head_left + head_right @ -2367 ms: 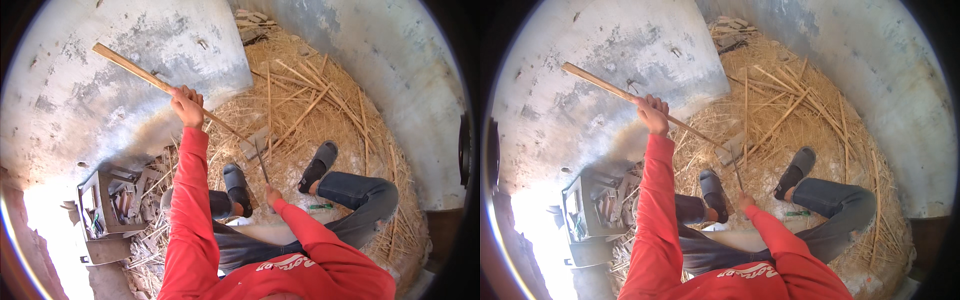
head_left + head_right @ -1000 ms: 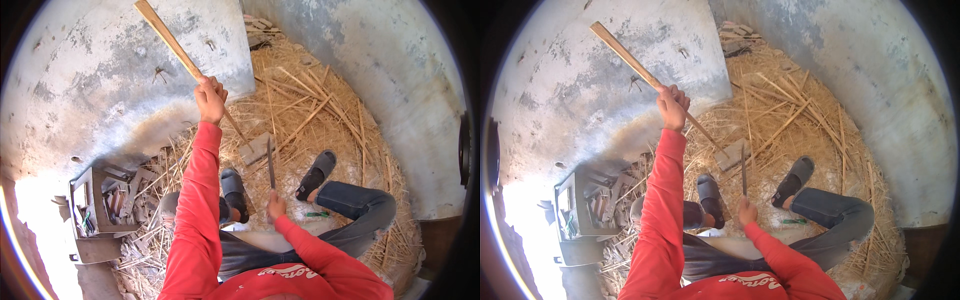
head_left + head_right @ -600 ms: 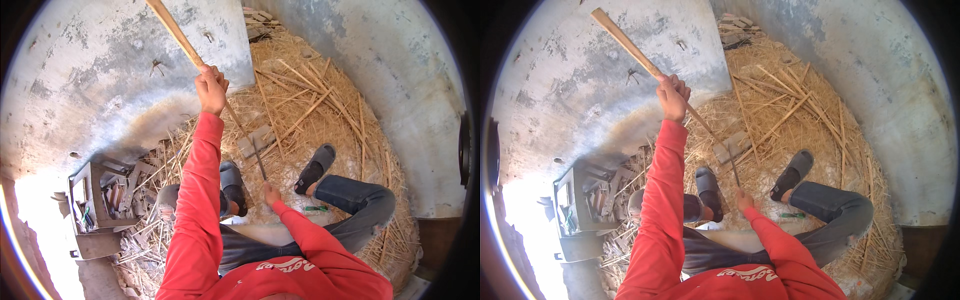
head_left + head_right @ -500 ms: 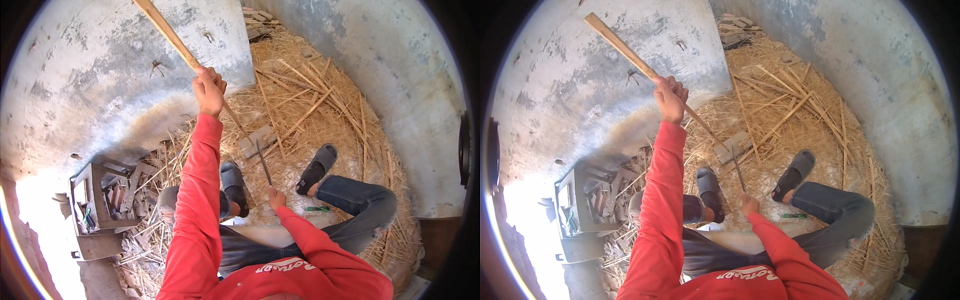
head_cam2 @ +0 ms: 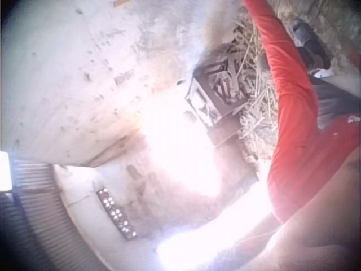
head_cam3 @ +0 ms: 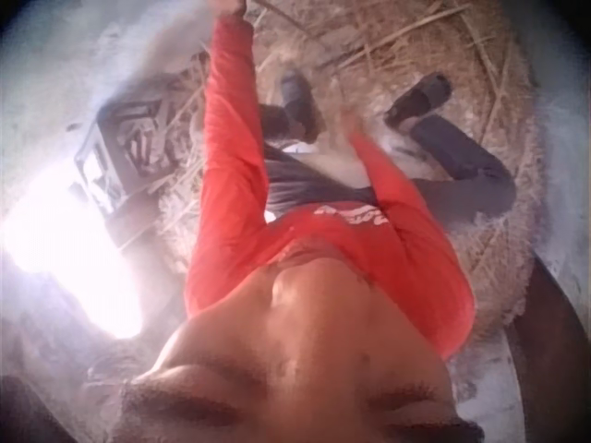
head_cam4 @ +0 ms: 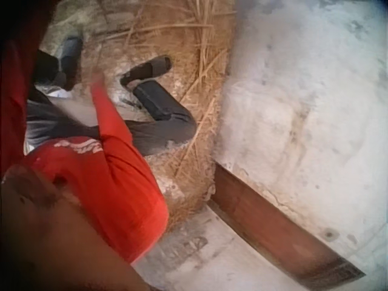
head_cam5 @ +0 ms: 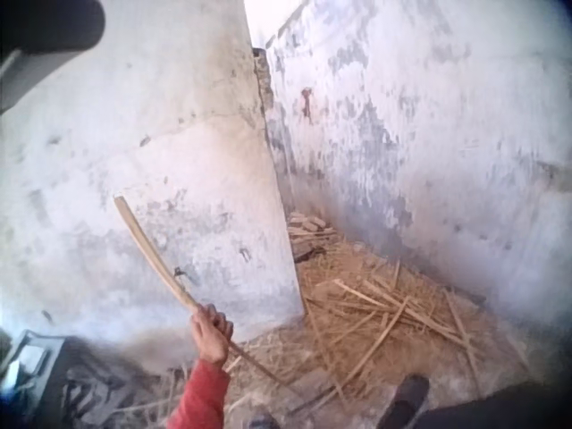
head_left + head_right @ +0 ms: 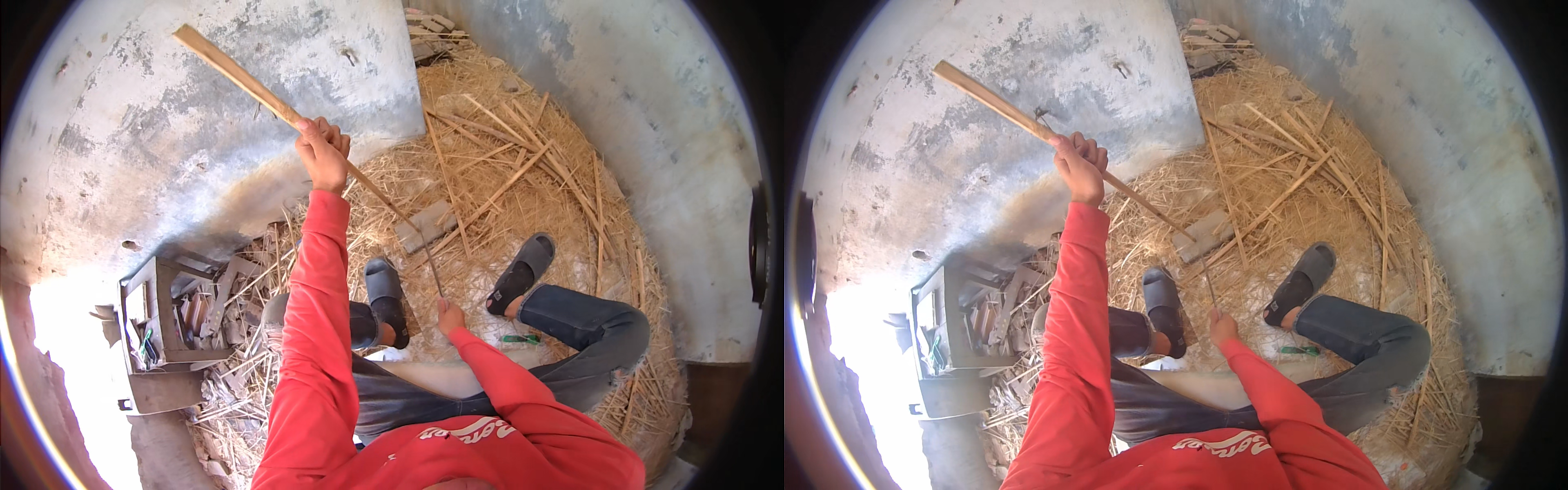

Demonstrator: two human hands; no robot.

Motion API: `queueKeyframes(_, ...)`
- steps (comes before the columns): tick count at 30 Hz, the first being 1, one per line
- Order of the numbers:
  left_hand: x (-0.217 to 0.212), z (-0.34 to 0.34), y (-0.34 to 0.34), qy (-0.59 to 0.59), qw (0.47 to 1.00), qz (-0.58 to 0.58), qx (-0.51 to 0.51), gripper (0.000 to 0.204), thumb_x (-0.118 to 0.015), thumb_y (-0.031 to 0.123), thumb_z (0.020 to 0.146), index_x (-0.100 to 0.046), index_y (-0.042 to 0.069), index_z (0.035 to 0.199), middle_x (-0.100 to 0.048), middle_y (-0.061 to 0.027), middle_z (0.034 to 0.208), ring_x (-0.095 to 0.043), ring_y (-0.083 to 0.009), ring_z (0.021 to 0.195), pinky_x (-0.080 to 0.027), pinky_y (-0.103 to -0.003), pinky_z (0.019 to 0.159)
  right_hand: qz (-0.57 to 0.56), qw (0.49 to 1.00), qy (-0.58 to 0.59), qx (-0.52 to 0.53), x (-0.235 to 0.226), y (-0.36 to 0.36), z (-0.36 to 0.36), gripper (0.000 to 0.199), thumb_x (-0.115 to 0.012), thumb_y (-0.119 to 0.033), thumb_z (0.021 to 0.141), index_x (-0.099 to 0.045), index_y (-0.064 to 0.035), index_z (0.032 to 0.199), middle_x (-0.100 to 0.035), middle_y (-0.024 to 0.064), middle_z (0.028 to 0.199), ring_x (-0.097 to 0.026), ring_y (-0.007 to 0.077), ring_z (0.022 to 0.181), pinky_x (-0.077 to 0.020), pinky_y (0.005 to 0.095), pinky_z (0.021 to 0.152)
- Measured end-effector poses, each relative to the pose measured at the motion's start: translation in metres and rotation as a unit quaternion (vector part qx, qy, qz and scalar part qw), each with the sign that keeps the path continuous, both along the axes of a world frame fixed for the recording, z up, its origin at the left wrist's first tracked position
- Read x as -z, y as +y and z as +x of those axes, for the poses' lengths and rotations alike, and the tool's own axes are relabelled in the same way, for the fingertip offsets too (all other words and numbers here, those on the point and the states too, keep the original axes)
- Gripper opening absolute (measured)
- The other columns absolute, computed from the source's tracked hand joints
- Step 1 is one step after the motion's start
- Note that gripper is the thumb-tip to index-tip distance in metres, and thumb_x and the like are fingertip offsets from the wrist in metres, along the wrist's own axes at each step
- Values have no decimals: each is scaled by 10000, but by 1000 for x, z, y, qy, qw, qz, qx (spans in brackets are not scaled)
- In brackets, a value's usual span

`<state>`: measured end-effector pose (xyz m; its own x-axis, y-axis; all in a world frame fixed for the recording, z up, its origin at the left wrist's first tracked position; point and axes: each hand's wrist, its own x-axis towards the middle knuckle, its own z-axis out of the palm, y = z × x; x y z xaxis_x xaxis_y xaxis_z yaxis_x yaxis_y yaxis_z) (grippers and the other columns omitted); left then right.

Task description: The person uses a blade and then a smaller green-handled tool to shave and smooth the surface of a long, thin wooden stick while sitting on a floor covered in straw.

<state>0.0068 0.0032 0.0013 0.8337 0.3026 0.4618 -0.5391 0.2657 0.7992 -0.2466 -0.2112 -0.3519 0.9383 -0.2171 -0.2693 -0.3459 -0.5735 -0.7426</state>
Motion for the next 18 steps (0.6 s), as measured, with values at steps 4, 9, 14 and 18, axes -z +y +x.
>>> queueKeyframes(4,3,-5,6,-1,1000,-7,-9,598,-371,583,1024,-219,148,643,-199,59,584,-190,-62,465,-175,-248,413,25,1000,-8,-11,-13,1,-6,498,-511,-452,990,-632,24,915,-655,306,849,-634,499,865,-495,528,741)
queueKeyframes(9,1,-8,2,-8,1000,-3,-3,578,-381,553,1034,-229,148,650,-211,60,584,-194,-56,463,-176,-248,408,10,1000,3,-10,13,-1,-5,529,-485,-476,992,-645,28,974,-653,317,872,-624,510,903,-487,536,773)
queueKeyframes(14,1,-14,0,-16,999,-17,-32,570,-362,539,1044,-231,150,649,-209,59,574,-212,-53,459,-183,-238,407,-5,1000,17,11,-6,1,-9,534,-481,-467,997,-647,38,949,-651,326,885,-626,510,899,-496,529,771)
queueKeyframes(18,6,-18,10,-11,1000,-16,-21,578,-370,551,1038,-230,150,646,-214,61,572,-208,-52,461,-178,-240,405,7,1000,12,-21,13,-10,6,549,-483,-466,995,-654,53,944,-652,331,896,-630,507,901,-500,523,783)
